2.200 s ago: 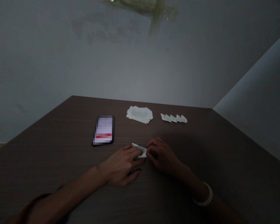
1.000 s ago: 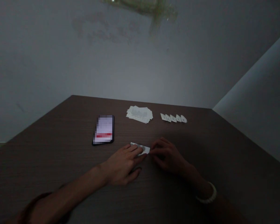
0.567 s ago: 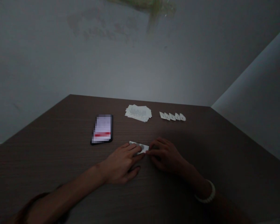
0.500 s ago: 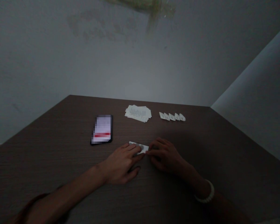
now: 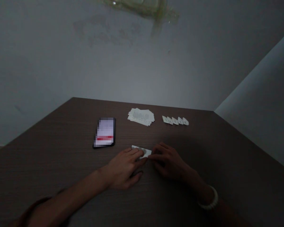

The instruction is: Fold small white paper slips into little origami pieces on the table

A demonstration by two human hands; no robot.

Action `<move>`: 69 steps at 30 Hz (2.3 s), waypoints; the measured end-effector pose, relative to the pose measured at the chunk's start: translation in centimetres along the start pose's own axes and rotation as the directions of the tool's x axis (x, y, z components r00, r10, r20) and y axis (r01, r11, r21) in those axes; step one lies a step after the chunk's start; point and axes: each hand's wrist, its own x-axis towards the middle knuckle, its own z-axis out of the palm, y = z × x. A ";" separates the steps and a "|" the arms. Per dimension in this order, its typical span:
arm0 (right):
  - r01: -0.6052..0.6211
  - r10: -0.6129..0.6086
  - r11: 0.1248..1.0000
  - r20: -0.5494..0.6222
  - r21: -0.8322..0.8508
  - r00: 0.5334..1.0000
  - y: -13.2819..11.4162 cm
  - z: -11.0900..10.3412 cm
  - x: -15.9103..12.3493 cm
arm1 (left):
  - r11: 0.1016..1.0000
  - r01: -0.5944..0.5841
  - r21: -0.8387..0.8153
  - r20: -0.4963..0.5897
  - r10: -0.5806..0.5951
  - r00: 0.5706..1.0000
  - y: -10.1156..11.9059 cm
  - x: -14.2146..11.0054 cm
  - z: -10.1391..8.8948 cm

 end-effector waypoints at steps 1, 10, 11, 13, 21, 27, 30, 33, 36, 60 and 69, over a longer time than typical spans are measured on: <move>-0.006 0.006 1.000 0.004 0.010 1.000 -0.1 0.0 0.0 | 1.000 -0.001 -0.002 0.000 0.001 1.000 0.0 0.0 0.0; -0.016 0.017 1.000 0.022 -0.026 1.000 -0.6 -0.4 0.3 | 0.999 0.016 -0.032 0.025 -0.015 1.000 0.0 -0.1 -0.1; -0.023 0.023 0.999 0.010 -0.041 1.000 -0.6 -0.3 0.3 | 0.999 0.017 -0.033 0.021 -0.016 1.000 -0.1 -0.1 -0.1; -0.037 0.037 0.998 -0.009 -0.059 0.999 -0.6 -0.1 0.3 | 0.999 0.013 -0.041 0.010 -0.012 1.000 -0.1 -0.1 -0.1; -0.133 0.128 0.991 -0.118 -0.035 0.985 0.2 0.7 0.8 | 0.990 -0.050 -0.130 -0.043 0.045 0.998 -0.6 -0.4 0.1; -0.209 0.219 0.974 -0.143 0.083 0.965 1.3 1.5 1.0 | 0.978 0.002 -0.210 -0.240 -0.054 0.969 -1.8 -0.1 1.1; -0.254 0.270 0.960 -0.153 0.117 0.951 1.4 1.7 1.2 | 0.969 0.111 -0.222 -0.299 -0.176 0.938 -2.2 0.2 1.6; -0.281 0.301 0.950 -0.166 0.133 0.939 1.4 1.6 1.3 | 0.949 0.196 -0.246 -0.303 -0.267 0.915 -2.4 0.3 1.6; -0.283 0.300 0.952 -0.162 0.116 0.940 1.3 1.4 1.4 | 0.934 0.236 -0.268 -0.267 -0.307 0.913 -2.4 0.2 1.5; -0.263 0.291 0.937 -0.099 0.231 0.951 1.7 1.8 1.9 | 0.924 0.260 -0.279 -0.196 -0.320 0.927 -3.4 1.2 1.8; -0.116 0.120 0.991 -0.060 0.068 0.991 1.6 1.6 1.5 | 0.956 0.179 -0.230 -0.195 -0.226 0.955 -3.4 0.8 1.8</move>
